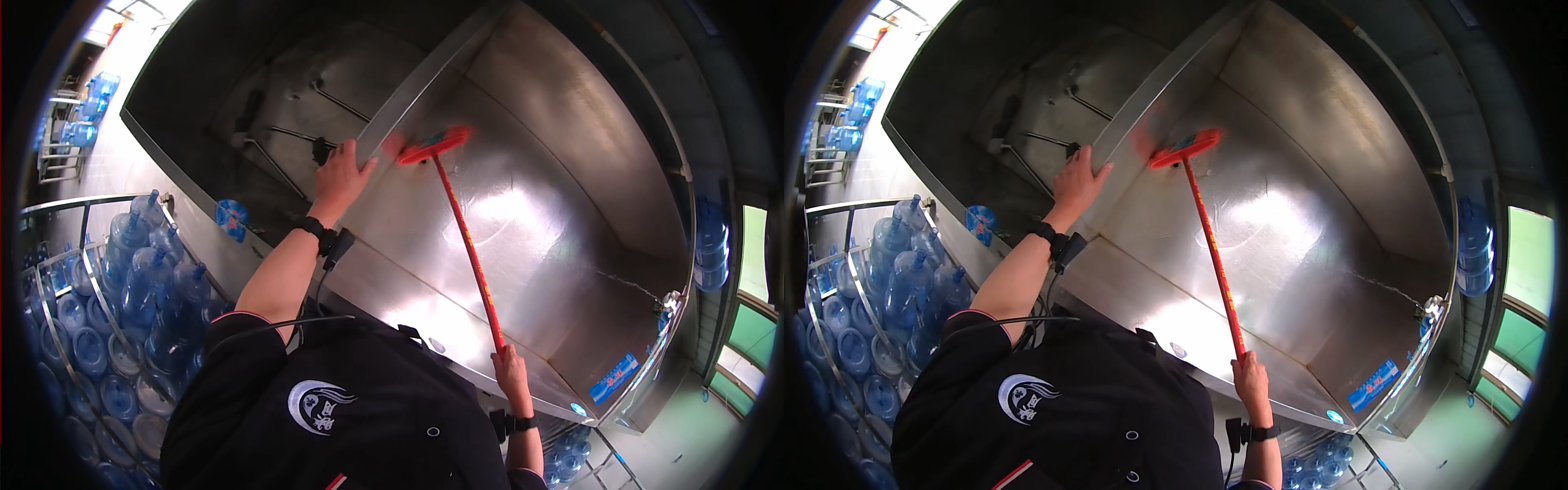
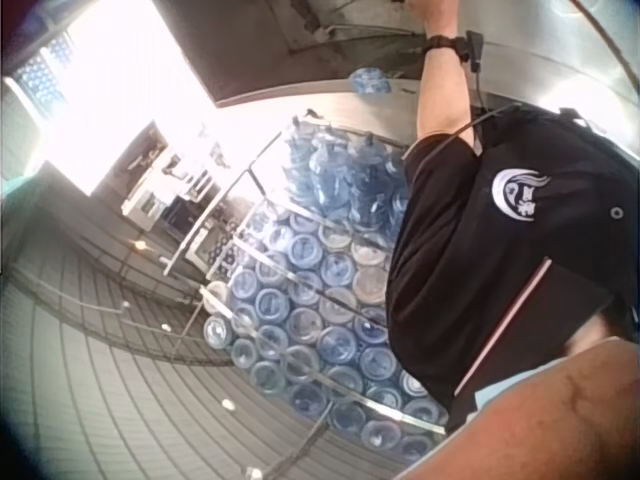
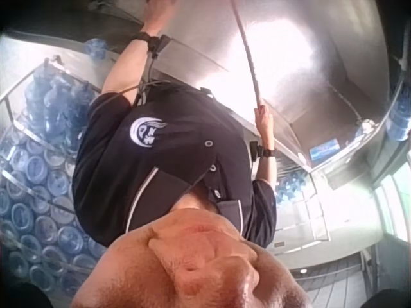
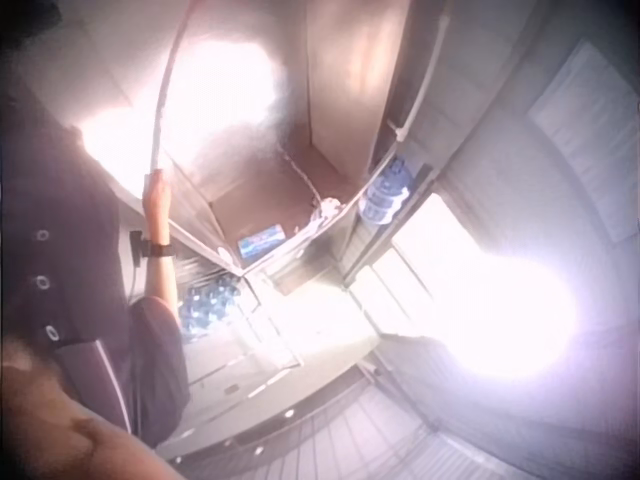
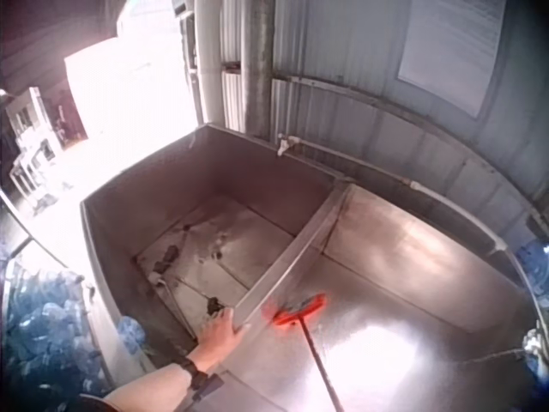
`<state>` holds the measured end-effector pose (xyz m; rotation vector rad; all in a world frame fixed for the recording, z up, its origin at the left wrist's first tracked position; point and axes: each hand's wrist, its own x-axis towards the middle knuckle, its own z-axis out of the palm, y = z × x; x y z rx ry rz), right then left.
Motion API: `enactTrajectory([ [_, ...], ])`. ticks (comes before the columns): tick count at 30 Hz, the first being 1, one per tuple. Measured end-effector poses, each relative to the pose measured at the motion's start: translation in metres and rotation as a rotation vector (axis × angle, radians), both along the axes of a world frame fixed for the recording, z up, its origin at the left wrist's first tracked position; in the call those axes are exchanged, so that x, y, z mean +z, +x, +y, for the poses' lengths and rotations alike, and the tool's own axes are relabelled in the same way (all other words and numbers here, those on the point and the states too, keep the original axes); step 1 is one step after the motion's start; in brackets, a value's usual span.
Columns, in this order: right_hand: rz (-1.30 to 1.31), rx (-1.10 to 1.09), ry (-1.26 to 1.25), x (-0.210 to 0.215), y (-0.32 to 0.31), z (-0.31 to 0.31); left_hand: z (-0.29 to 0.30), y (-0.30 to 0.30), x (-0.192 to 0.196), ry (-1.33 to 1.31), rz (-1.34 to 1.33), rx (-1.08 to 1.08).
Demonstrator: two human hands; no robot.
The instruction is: Cleaning a large stainless steel industrial sink using a long-handled brush and water.
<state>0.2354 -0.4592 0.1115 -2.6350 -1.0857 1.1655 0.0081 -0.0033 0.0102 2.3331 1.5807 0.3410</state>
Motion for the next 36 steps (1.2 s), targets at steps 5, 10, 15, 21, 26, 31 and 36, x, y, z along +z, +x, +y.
enactTrajectory([
  [5,-0.129,0.034,-0.110,0.000,0.004,-0.001,0.002,-0.003,-0.003,-0.036,-0.006,0.016],
  [10,-0.002,-0.070,-0.069,0.012,0.008,-0.009,0.001,-0.005,-0.002,-0.025,-0.007,0.003],
  [15,0.046,-0.031,0.041,-0.013,0.006,0.005,0.001,-0.002,-0.001,0.001,-0.021,-0.008],
  [21,-0.023,-0.058,-0.061,-0.001,0.005,-0.007,0.001,-0.005,-0.007,0.007,-0.031,-0.004],
  [26,0.012,-0.149,0.028,0.010,-0.007,-0.023,0.002,-0.004,-0.006,0.012,-0.007,0.002],
  [31,0.108,-0.224,0.009,0.001,-0.004,-0.005,0.001,-0.004,-0.002,0.004,-0.006,0.007],
  [36,-0.145,0.137,0.145,-0.030,0.009,-0.006,0.002,-0.001,-0.003,-0.026,0.001,0.004],
])
